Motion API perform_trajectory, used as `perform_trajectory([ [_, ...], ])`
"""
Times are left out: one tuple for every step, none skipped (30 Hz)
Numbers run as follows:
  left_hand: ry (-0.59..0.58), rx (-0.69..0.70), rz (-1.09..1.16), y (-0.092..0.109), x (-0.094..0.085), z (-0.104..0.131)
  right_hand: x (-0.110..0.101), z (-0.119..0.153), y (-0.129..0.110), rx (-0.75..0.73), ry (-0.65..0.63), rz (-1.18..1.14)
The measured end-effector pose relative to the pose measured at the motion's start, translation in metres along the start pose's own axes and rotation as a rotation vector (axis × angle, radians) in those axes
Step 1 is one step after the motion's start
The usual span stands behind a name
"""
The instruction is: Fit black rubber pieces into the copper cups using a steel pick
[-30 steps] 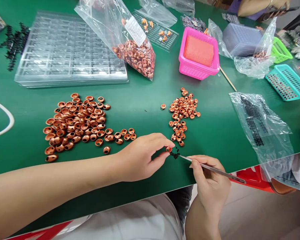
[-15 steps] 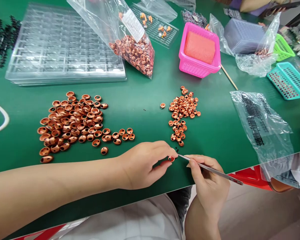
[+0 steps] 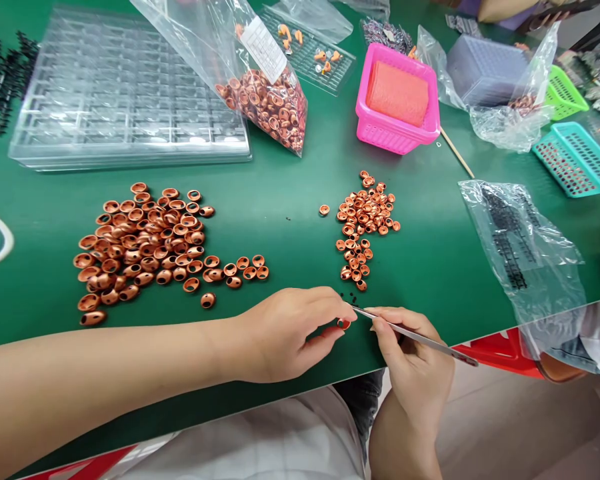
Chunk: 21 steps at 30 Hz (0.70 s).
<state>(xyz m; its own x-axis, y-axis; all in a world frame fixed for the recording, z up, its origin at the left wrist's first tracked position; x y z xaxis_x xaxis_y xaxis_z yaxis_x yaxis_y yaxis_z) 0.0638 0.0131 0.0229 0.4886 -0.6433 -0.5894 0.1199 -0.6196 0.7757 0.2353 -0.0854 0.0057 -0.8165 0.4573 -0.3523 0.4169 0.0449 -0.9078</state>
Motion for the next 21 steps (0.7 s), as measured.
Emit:
perform_trajectory([
  [0.003,0.005,0.012,0.001,-0.001,-0.001,0.0,0.0,0.0,0.01,0.029,-0.012],
  [0.015,-0.002,0.012,0.001,-0.003,-0.001,-0.001,0.001,0.0,0.021,0.062,-0.026],
  [0.035,-0.016,0.001,0.001,-0.006,-0.001,-0.002,0.002,0.001,0.033,0.095,-0.037],
  [0.056,-0.033,-0.019,0.0,-0.009,-0.001,-0.002,0.002,0.001,0.047,0.124,-0.04],
  [0.069,-0.05,-0.043,0.0,-0.011,-0.001,-0.003,0.002,0.001,0.063,0.148,-0.034],
  [0.073,-0.063,-0.069,0.0,-0.014,0.0,-0.003,0.003,0.001,0.078,0.166,-0.023],
  [0.064,-0.072,-0.091,0.0,-0.015,0.001,-0.003,0.002,0.0,0.088,0.18,-0.01],
  [0.048,-0.077,-0.108,0.0,-0.015,0.001,-0.004,0.002,0.0,0.098,0.19,0.006],
  [0.025,-0.082,-0.118,-0.001,-0.014,0.002,-0.004,0.002,0.0,0.107,0.194,0.022],
  [0.002,-0.084,-0.121,-0.001,-0.013,0.002,-0.004,0.002,0.0,0.112,0.192,0.037],
  [-0.016,-0.084,-0.117,-0.001,-0.012,0.003,-0.003,0.002,0.0,0.114,0.185,0.048],
  [-0.028,-0.083,-0.107,-0.002,-0.01,0.002,-0.003,0.001,0.0,0.112,0.175,0.057],
  [-0.033,-0.079,-0.092,-0.002,-0.008,0.002,-0.002,0.001,-0.001,0.107,0.161,0.062],
  [-0.032,-0.072,-0.075,-0.001,-0.006,0.001,-0.001,0.001,-0.001,0.095,0.143,0.065],
  [-0.028,-0.064,-0.06,-0.001,-0.004,0.0,-0.001,0.001,-0.001,0.077,0.126,0.066],
  [-0.023,-0.056,-0.047,-0.001,-0.002,-0.001,0.0,0.001,-0.002,0.057,0.109,0.068],
  [-0.016,-0.047,-0.037,0.0,0.0,-0.001,0.001,0.001,-0.002,0.038,0.092,0.072],
  [-0.012,-0.038,-0.027,0.0,0.001,-0.002,0.001,0.001,-0.002,0.022,0.074,0.077],
  [-0.009,-0.028,-0.017,0.0,0.002,-0.003,0.002,0.001,-0.002,0.011,0.06,0.083],
  [-0.002,-0.018,-0.006,0.0,0.003,-0.003,0.002,0.001,-0.002,0.004,0.051,0.087],
  [0.005,-0.01,0.006,0.0,0.003,-0.003,0.002,0.001,-0.002,0.001,0.044,0.084],
])
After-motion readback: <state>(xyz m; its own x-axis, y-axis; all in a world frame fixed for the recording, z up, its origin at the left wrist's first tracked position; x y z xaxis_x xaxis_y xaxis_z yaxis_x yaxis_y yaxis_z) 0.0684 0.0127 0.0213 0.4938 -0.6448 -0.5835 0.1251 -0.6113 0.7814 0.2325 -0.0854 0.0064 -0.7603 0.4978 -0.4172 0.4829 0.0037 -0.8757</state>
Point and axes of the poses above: each hand's wrist, its own z-axis away from the middle knuckle, its own x-axis out of the palm, y = z × x, the point moved 4 cm from there along -z, towards the middle knuckle, and after that the axes turned 6 degrees about -z, right-handed, at the moved point
